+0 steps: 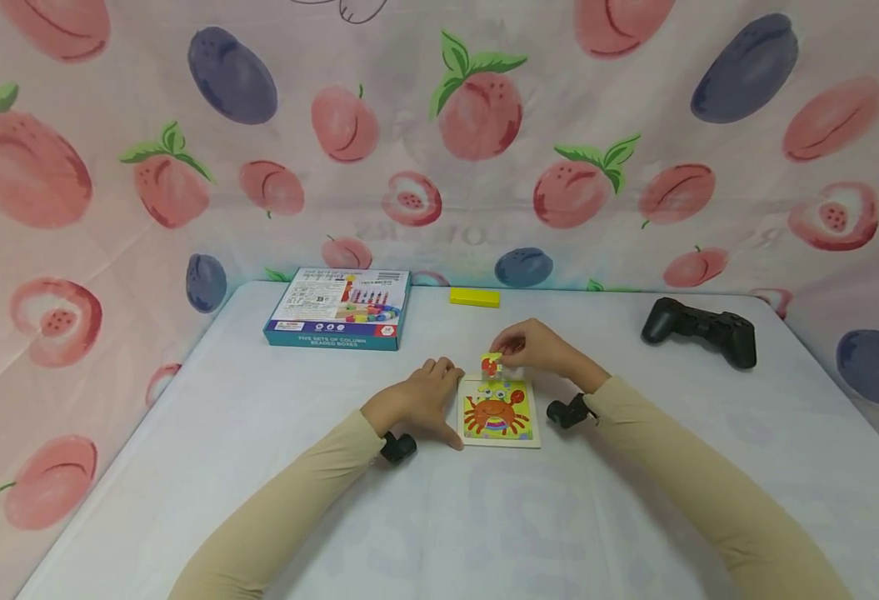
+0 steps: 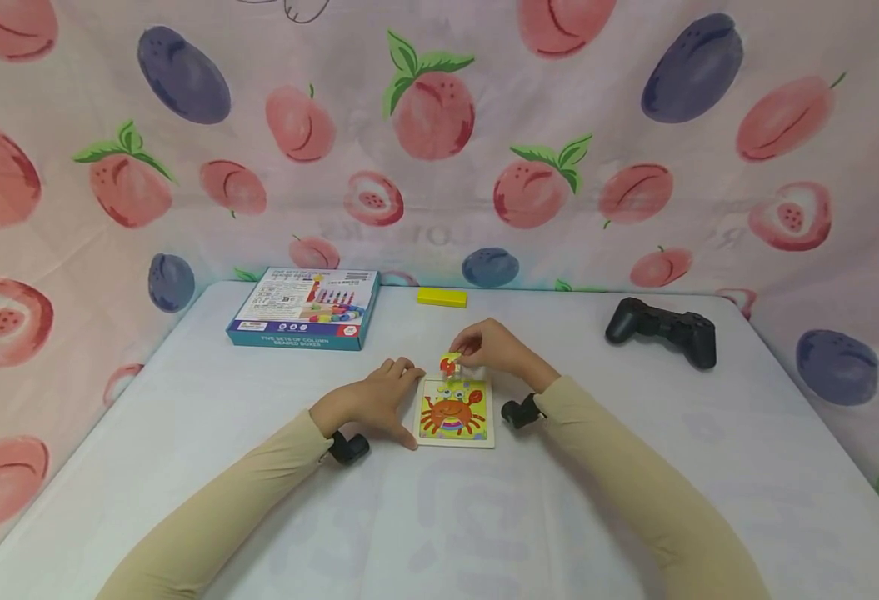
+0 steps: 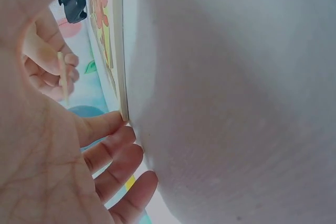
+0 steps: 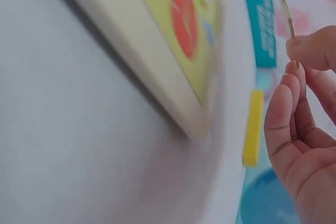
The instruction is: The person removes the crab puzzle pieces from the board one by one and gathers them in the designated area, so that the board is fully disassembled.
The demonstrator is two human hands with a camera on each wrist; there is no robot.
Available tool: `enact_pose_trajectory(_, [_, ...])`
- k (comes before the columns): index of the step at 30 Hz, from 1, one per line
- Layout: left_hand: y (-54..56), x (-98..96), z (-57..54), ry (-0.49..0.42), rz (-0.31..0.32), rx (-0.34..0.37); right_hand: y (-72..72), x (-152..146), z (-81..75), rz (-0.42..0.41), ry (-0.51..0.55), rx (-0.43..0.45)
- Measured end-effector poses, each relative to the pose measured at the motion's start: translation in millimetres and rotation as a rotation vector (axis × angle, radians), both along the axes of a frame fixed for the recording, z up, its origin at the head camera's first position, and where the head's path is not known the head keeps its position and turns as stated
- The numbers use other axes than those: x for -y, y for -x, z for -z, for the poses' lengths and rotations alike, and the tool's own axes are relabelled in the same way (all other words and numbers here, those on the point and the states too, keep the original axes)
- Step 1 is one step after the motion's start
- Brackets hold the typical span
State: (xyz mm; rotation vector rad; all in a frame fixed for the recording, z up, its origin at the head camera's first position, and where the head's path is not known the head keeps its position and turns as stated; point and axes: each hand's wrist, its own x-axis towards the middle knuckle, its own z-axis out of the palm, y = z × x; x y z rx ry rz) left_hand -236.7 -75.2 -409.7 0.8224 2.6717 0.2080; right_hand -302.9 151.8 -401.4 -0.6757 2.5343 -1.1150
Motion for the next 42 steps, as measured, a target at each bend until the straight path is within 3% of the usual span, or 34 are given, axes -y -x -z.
enact_pose_trajectory(9, [0.3,1.2,0.2,0.005,0.002,0.006,13.7,-41,-5.8,0.074,0.047,-0.063])
enact_pose_trajectory(16, [0.2,1.7,-1.7,0.004,-0.003,0.011,34.3,-58,5.1,0.105,-0.006,-0.046])
enact_pose_trajectory(28, [-1.1,1.6,0.5,-0.017,-0.009,0.035,67.8,-63,22.4,0.187,-0.024,-0.022])
enact_pose_trajectory(42, [-1.2,1.9,-0.2,-0.019,0.025,-0.002,81.6,-55,19.7,0.292,-0.1,0.021])
